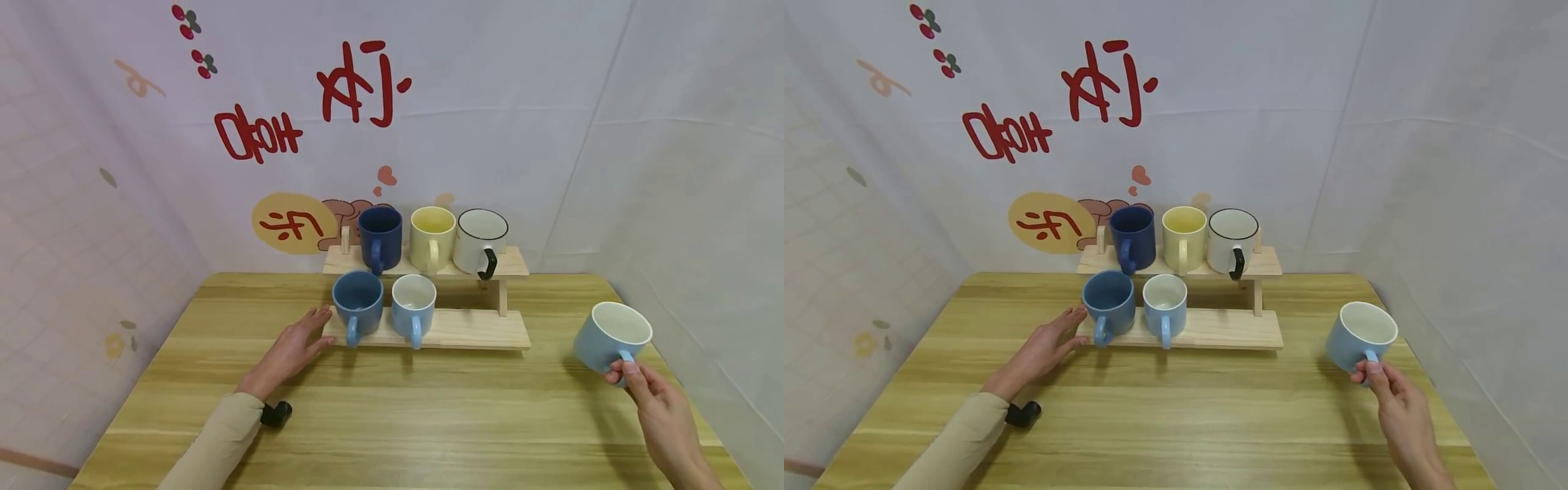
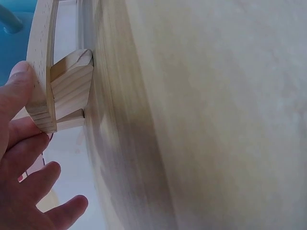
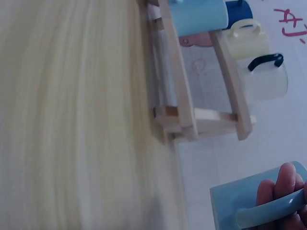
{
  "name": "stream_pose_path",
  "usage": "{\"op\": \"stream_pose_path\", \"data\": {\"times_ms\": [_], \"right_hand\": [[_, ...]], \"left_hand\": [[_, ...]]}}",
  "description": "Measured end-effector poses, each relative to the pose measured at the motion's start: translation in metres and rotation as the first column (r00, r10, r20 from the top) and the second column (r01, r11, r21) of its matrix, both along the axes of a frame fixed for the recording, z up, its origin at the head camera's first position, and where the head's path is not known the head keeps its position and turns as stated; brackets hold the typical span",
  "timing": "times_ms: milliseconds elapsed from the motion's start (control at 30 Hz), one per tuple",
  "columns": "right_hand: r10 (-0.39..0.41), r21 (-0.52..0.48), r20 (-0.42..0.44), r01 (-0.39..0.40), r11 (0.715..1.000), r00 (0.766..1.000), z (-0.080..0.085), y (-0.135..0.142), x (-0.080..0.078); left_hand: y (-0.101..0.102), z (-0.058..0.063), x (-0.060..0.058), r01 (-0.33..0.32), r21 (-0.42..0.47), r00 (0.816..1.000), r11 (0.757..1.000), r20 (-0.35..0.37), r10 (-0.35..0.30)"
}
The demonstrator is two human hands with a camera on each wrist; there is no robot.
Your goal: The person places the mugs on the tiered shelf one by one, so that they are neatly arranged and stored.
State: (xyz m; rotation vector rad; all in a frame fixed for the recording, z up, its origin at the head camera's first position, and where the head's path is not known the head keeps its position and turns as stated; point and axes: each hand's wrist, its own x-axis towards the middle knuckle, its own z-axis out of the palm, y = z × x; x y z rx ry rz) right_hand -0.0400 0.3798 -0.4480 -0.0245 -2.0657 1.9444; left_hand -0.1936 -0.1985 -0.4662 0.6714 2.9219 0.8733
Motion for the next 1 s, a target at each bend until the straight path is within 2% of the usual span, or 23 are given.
{"op": "stream_pose_path", "data": {"times_ms": [200, 433, 767, 1000], "right_hand": [[0.064, -0.02, -0.054, -0.066, 0.998, 0.996, 0.014, -0.03, -0.006], [0.129, 0.036, -0.024, -0.128, 0.991, 0.991, 0.02, -0.058, -0.013], [0.187, 0.055, 0.04, -0.189, 0.981, 0.982, 0.02, -0.094, -0.028], [0.246, 0.071, 0.055, -0.25, 0.966, 0.968, 0.017, -0.111, -0.038]], "left_hand": [[0.001, -0.003, 0.0, -0.008, -0.004, 1.0, 1.0, -0.001, 0.008], [0.002, -0.003, 0.001, -0.017, -0.009, 1.0, 1.0, 0.003, 0.017], [-0.001, -0.003, 0.0, -0.022, -0.008, 1.0, 1.0, -0.014, 0.022], [0.001, -0.003, 0.0, -0.017, -0.001, 1.0, 1.0, -0.008, 0.017]]}}
